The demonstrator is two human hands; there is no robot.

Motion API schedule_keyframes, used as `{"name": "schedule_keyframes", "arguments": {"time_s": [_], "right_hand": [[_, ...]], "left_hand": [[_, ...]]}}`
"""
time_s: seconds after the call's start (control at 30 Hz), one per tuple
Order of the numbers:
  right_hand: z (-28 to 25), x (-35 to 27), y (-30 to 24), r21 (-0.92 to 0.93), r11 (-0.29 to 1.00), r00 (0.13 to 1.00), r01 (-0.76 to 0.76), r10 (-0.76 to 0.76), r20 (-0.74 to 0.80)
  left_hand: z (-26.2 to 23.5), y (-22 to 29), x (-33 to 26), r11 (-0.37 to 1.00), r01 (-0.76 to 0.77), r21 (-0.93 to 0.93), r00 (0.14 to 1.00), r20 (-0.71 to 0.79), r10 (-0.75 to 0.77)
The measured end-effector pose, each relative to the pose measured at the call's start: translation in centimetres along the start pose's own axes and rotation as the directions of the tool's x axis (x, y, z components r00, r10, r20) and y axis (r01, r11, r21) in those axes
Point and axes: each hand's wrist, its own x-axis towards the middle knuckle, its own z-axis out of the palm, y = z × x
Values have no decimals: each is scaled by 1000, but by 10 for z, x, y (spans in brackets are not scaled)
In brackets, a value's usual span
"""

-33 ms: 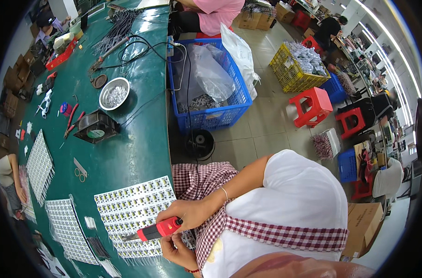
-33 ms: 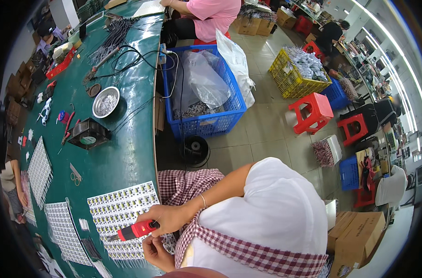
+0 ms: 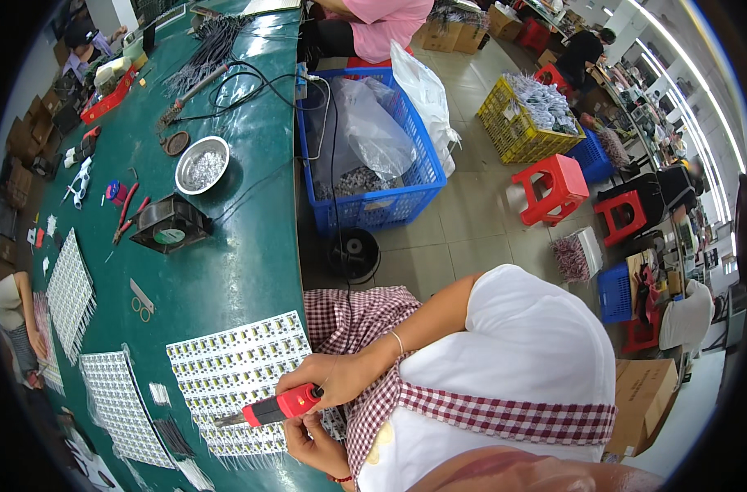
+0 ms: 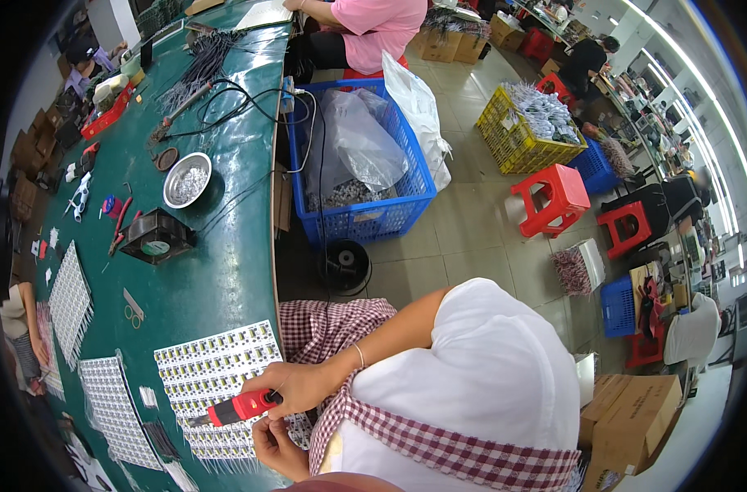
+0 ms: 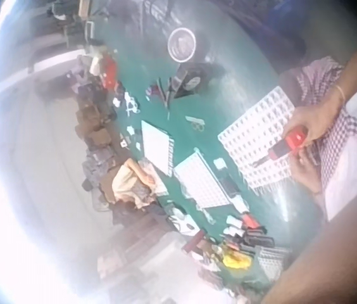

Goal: The person assembles electrical components onto an LED panel with a soldering iron, connecting wires to the panel.

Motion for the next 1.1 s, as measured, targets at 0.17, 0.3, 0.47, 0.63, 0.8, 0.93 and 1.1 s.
{"name": "schedule_keyframes", "arguments": {"time_s": [0.17,0.3,0.47,0.63,0.8,0.93,1.1], "right_hand": [[-2,-2,-1,-34,999,999,34,-34,-9],[-4,-3,4,-40,996,997,75,-75,-19],[-6,-5,2,-41,992,992,122,-123,-17],[-3,-1,1,-16,987,988,157,-157,-2],[-4,4,2,-32,994,994,100,-99,47],[-2,6,5,-11,998,998,56,-56,43],[-4,1,-1,-8,998,998,59,-59,11]], "left_hand": [[4,6,-2,999,16,30,1000,-24,-15],[4,11,-2,994,-27,109,999,-25,29],[5,14,-3,986,-50,158,999,10,49],[9,10,-8,997,80,-22,996,-41,-81],[1,14,-4,997,68,38,997,-49,-66],[-4,11,-1,975,-53,216,999,-2,54],[-3,15,-3,932,-120,343,990,-35,140]]}}
